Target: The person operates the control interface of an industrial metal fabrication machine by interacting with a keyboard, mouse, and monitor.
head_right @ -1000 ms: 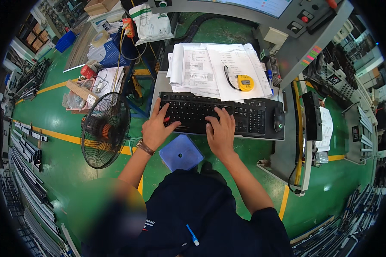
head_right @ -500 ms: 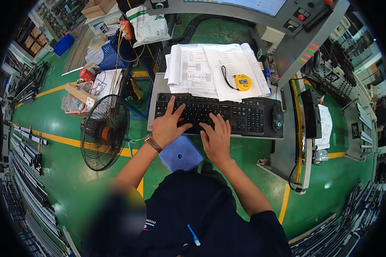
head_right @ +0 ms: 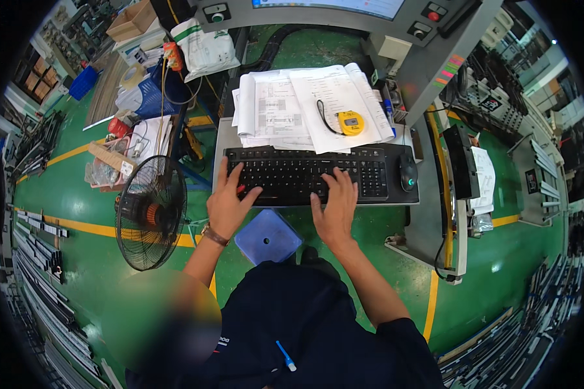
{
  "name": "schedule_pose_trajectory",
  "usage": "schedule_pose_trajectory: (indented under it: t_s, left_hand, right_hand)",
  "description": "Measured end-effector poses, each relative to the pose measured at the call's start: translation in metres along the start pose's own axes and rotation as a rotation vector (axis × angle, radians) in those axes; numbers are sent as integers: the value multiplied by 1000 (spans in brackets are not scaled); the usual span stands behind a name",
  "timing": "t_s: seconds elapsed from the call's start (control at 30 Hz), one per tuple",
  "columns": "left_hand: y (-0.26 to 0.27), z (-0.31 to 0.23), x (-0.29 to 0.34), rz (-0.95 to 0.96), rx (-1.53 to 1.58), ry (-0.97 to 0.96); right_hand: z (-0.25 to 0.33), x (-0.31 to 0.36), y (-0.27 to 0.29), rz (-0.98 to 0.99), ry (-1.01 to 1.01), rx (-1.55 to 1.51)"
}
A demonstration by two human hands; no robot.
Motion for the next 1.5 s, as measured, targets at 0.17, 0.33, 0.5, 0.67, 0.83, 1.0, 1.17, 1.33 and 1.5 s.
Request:
schedule_pose_trajectory:
  t_s: [0.17,0.33,0.5,0.67,0.83,1.0,1.17,1.33,1.5]
  left_hand:
    - [6,9,23,-96,169,83]
    - [-3,-1,65,-163,344,2]
    - [-14,-15,103,-53,471,-10]
    - [-83,25,146,350,401,83]
    - [-133,94,188,660,202,231]
    - [-201,201,259,753,267,538]
    - [-185,251,337,815,429,1169]
    - [-176,260,360,630,446,1436]
    - [-189,230,338,571,541,1413]
  right_hand:
    - [-18,-6,12,31,-6,161]
    - [-46,-18,42,-127,-11,121]
    - [-143,-27,95,-441,-59,193]
    - [-194,-47,101,-378,-154,52]
    - [-210,-62,101,-315,-161,-31]
    - [-223,-52,108,-385,-192,22]
    - [-204,-55,104,-382,-133,-109]
    - [-209,-58,102,-318,-156,-74]
    - [-210,-60,103,-252,-125,41]
Point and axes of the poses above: each hand's wrist, its own x-axis away from the middle knuckle, its own y-axis out of the back of the hand, z = x × y, the point moved 6 cm from there along -x, towards the middle knuckle, and after that the axes turned 4 degrees about -z, right-handed, at the moved point
